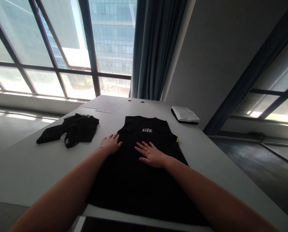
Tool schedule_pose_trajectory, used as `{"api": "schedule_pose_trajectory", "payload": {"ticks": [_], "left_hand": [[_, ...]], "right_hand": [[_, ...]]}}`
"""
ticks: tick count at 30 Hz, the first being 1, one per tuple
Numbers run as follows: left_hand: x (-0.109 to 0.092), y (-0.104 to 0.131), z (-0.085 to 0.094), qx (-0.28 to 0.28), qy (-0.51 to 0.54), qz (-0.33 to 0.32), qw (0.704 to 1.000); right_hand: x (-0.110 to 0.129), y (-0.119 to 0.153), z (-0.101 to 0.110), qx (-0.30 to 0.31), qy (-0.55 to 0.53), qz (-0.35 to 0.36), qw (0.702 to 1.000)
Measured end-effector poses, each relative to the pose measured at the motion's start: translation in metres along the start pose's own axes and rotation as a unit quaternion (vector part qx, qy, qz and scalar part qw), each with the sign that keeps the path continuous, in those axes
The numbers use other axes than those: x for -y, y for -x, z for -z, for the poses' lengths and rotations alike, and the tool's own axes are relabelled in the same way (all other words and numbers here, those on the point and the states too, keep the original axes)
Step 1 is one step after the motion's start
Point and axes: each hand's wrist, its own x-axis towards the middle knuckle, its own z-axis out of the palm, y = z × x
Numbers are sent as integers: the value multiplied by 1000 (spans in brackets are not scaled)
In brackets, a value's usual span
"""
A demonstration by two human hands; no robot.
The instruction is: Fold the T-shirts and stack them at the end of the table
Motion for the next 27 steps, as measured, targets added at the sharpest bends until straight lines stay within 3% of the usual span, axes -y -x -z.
{"api": "schedule_pose_trajectory", "payload": {"ticks": [5,9,11,15,18,22,24,27], "left_hand": [[2,2,1,-3,6,4,1000],[13,5,9,19,9,-9,1000],[22,7,14,39,15,-31,999],[30,13,23,48,20,-45,998],[27,18,28,23,-7,18,1000],[19,25,34,25,-7,65,998],[16,26,37,35,-1,53,998],[14,26,38,44,-1,44,998]], "right_hand": [[20,-3,3,4,9,64,998],[15,-13,5,-13,1,120,993],[5,-23,5,-38,-3,80,996],[-10,-45,4,-72,5,-87,994],[-5,-57,6,-85,33,-90,992],[12,-88,29,-168,92,-48,980],[15,-116,46,-191,96,-87,973],[10,-168,67,-173,72,-166,968]]}}
